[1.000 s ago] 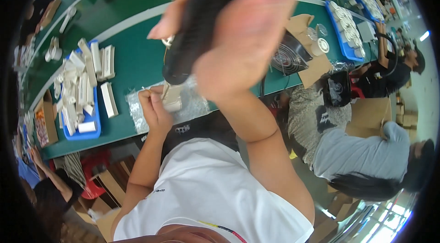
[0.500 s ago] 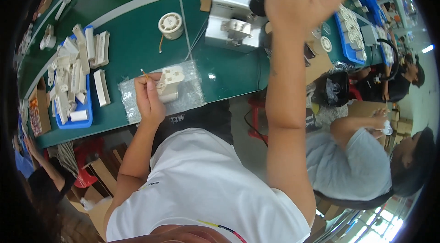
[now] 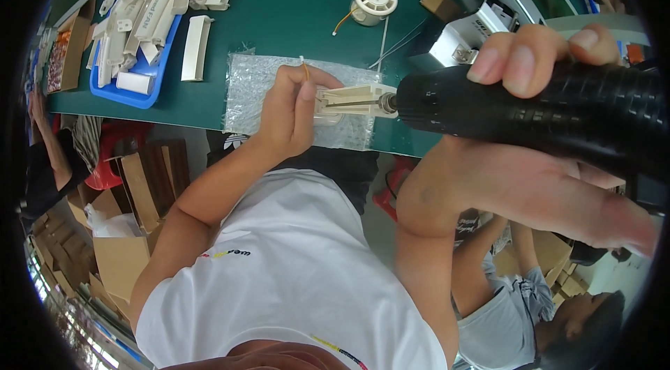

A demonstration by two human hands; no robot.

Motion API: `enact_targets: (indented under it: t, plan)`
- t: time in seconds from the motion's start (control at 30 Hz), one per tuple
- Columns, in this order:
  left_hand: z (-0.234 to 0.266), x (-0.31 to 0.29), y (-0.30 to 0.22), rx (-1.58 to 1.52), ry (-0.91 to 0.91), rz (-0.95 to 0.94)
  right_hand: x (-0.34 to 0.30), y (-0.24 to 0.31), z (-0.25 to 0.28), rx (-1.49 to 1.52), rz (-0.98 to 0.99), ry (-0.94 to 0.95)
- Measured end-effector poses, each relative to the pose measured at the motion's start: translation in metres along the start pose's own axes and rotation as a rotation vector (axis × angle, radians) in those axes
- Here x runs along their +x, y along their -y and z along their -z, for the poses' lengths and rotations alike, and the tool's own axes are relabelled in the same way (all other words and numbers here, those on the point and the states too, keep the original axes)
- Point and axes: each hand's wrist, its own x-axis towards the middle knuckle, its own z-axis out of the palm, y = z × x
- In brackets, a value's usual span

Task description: Assemble small electronic fans by attaching plastic housing components to the motor using an electric screwdriver and inspecting the final assembly.

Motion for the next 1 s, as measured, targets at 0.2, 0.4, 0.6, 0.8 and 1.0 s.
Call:
enact_targets:
  t: [0.2,0.4,0.6,0.8,1.0]
  plan:
    - [-0.005,-0.001,0.001,-0.032,-0.113,-0.010,-0.007,-0.015,-0.002,0.288,0.034,-0.091]
    - [-0.007,0.001,0.006,-0.016,-0.130,-0.021,-0.004,-0.025,0.005,0.277,0.051,-0.074]
    - [-0.008,0.008,0.002,0.057,-0.079,-0.079,-0.004,-0.010,-0.002,0.283,0.097,-0.072]
    - [-0.003,0.005,-0.007,0.141,-0.103,-0.033,-0.017,-0.019,-0.028,-0.075,-0.016,-0.301]
    - [-0.008,-0.002,0.003,0.155,-0.160,-0.065,-0.017,-0.035,-0.055,-0.011,0.364,-0.324]
